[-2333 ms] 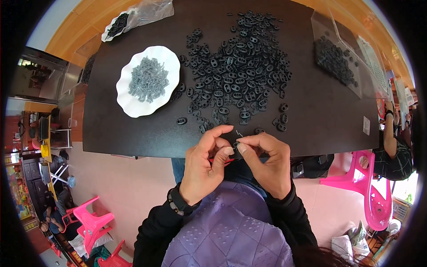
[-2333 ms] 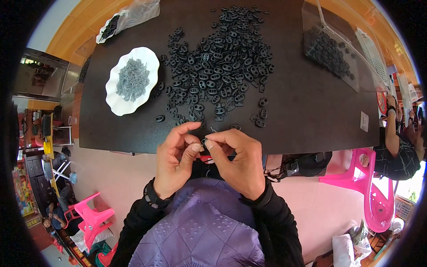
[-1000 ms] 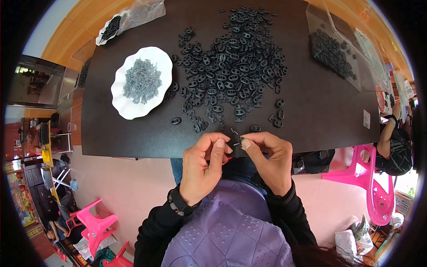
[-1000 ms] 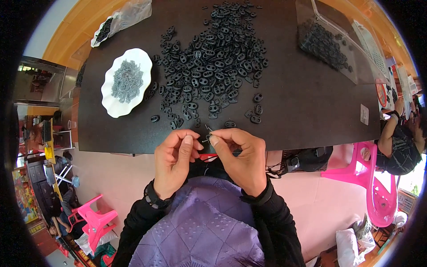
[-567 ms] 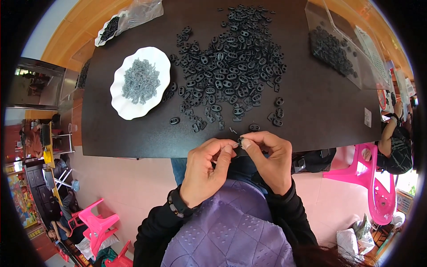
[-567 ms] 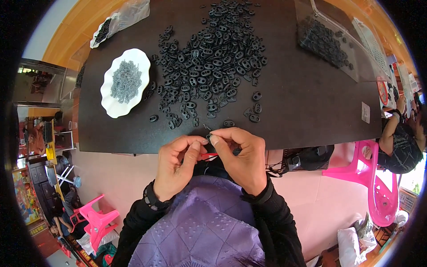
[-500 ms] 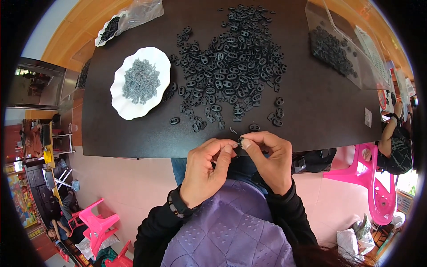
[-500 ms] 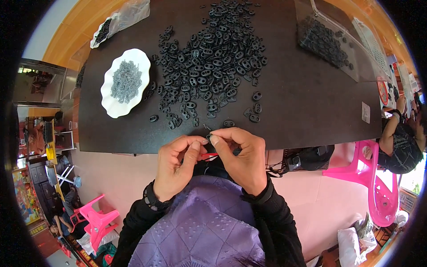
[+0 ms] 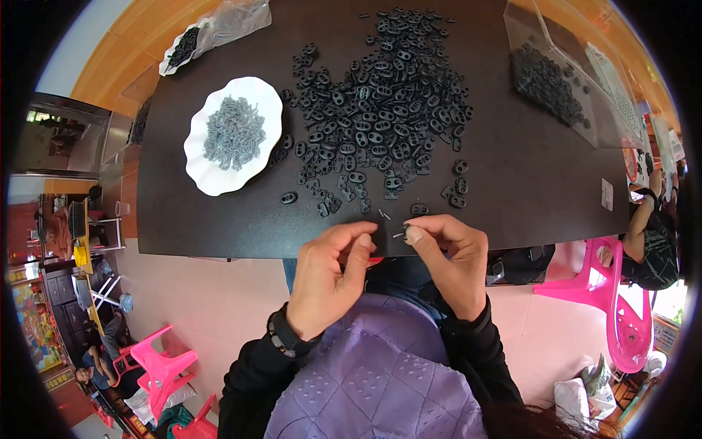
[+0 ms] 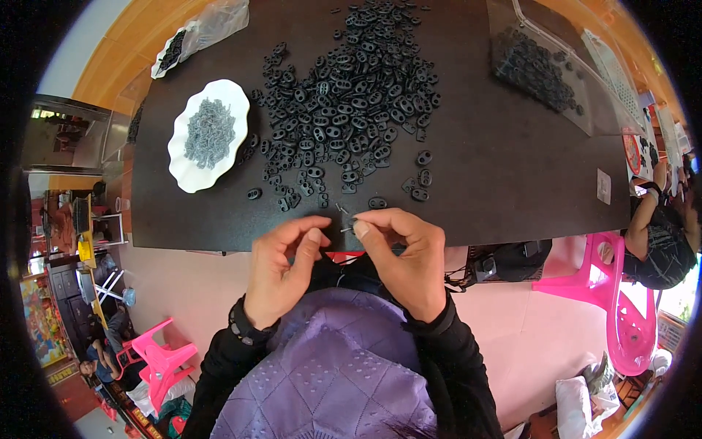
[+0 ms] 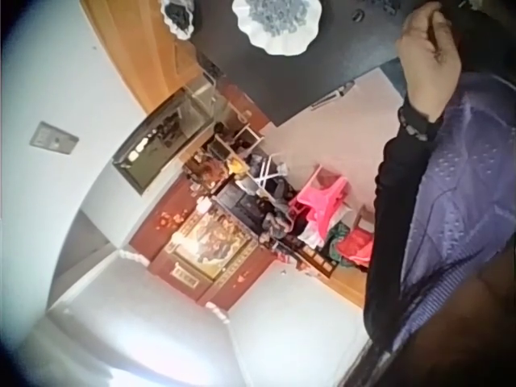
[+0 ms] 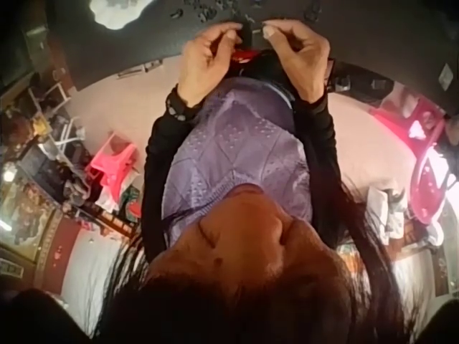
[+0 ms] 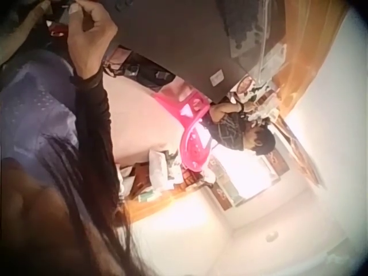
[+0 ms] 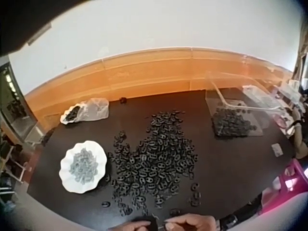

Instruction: Assembling small plastic components by inserting red pieces into black clips at a manual workstation.

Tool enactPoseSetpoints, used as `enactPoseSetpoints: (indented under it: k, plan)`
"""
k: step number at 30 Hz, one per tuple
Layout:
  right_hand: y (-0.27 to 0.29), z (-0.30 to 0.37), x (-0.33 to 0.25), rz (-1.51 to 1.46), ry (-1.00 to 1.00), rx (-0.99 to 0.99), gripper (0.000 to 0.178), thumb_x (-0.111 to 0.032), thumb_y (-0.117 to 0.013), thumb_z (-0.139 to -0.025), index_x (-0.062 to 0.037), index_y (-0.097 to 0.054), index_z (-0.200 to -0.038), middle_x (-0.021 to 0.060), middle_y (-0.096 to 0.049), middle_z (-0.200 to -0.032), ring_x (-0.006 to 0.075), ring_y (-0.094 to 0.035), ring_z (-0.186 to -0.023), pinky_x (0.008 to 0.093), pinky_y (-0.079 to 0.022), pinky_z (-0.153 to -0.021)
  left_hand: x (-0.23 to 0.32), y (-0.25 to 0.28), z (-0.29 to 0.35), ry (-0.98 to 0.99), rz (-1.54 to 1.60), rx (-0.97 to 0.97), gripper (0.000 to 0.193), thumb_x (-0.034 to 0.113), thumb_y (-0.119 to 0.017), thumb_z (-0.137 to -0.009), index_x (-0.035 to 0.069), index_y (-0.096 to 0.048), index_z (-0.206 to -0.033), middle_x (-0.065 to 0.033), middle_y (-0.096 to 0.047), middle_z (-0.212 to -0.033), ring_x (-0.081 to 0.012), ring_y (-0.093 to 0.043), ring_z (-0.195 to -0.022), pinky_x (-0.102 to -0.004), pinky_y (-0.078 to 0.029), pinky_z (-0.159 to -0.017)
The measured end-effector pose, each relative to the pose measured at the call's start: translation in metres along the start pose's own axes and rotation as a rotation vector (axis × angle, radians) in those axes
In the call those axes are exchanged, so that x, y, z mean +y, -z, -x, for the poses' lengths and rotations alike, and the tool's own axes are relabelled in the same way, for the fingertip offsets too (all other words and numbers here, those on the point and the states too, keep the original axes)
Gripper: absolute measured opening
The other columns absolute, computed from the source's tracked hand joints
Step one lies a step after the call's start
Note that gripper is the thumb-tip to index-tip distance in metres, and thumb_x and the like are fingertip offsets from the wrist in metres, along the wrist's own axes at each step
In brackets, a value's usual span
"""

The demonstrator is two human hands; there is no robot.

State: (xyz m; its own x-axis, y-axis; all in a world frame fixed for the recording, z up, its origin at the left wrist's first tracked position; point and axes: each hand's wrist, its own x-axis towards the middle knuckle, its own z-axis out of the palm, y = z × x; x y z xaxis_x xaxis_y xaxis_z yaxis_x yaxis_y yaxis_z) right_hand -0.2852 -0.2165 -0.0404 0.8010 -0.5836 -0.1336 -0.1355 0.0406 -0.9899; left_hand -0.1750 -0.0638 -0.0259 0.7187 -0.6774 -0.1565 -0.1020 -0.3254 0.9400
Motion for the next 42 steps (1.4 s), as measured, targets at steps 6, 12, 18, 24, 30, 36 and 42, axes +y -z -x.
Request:
enactPoseSetpoints:
  k: [6,12,18,24,30,36,42]
  plan:
    - [0.014,0.003,-0.004,-0.068,-0.028,0.058,0.012,0.0,-0.066,-0.093,0.0054,-0.071,-0.103,0.0034,-0.07,-0.088,0.0056,-0.062,-0.081,0.0197,-0.048,-0.074,0.005,0.013,-0.017,-0.119,-0.457,0.122,0.02,0.001,-0.065,-0.089,0.0,-0.069,-0.109,-0.0109,-0.066,-0.087,-0.0197,-0.066,-0.067,-0.0311,-0.052,-0.063]
    - [0.024,0.006,-0.009,-0.067,0.008,0.103,0.013,-0.001,-0.066,-0.094,0.0054,-0.071,-0.103,0.0026,-0.069,-0.087,0.0063,-0.062,-0.08,0.0195,-0.046,-0.072,0.018,0.012,-0.033,-0.282,-0.68,0.037,0.021,0.006,-0.069,-0.086,0.002,-0.069,-0.107,-0.0128,-0.064,-0.087,-0.0284,-0.066,-0.07,-0.0379,-0.051,-0.062]
    - [0.031,0.008,-0.007,-0.073,0.017,0.138,0.013,-0.003,-0.067,-0.094,0.0042,-0.071,-0.103,0.0023,-0.069,-0.086,0.0052,-0.06,-0.078,0.0191,-0.044,-0.069,0.034,-0.004,-0.063,-0.423,-0.812,0.011,0.021,0.015,-0.074,-0.085,0.002,-0.068,-0.101,-0.0147,-0.065,-0.088,-0.0345,-0.066,-0.078,-0.0437,-0.052,-0.068]
    - [0.034,0.01,-0.005,-0.087,0.002,0.13,0.013,-0.003,-0.068,-0.094,0.0048,-0.071,-0.103,0.0022,-0.069,-0.087,0.0056,-0.06,-0.078,0.0193,-0.045,-0.071,0.025,-0.02,-0.082,-0.43,-0.921,0.004,0.026,0.021,-0.078,-0.082,0.002,-0.068,-0.098,-0.015,-0.065,-0.083,-0.0356,-0.066,-0.078,-0.0446,-0.053,-0.068]
    - [0.036,0.01,-0.004,-0.094,-0.008,0.146,0.012,-0.002,-0.067,-0.093,0.0049,-0.071,-0.103,0.0026,-0.069,-0.088,0.0062,-0.06,-0.08,0.0203,-0.046,-0.075,0.021,-0.015,-0.087,-0.415,-0.845,-0.006,0.027,0.017,-0.078,-0.082,0.002,-0.069,-0.102,-0.0154,-0.069,-0.086,-0.0331,-0.068,-0.077,-0.0408,-0.055,-0.068]
    - [0.033,0.007,-0.008,-0.088,-0.004,0.152,0.012,-0.001,-0.066,-0.094,0.0052,-0.071,-0.103,0.0031,-0.069,-0.088,0.0067,-0.061,-0.081,0.0205,-0.047,-0.075,0.033,0.001,-0.063,-0.304,-0.417,0.035,0.05,0.001,-0.08,-0.078,0.003,-0.065,-0.126,-0.0117,-0.072,-0.096,-0.0166,-0.069,-0.082,-0.0286,-0.056,-0.077]
    - [0.022,0.003,-0.02,-0.141,0.043,0.139,0.012,0.0,-0.065,-0.094,0.0058,-0.071,-0.103,0.0041,-0.069,-0.089,0.0072,-0.061,-0.081,0.0204,-0.047,-0.075,0.02,0.003,-0.035,-0.314,-0.148,0.084,0.055,-0.006,-0.08,-0.076,0.003,-0.064,-0.127,-0.0098,-0.071,-0.103,-0.0148,-0.068,-0.084,-0.0273,-0.056,-0.081]
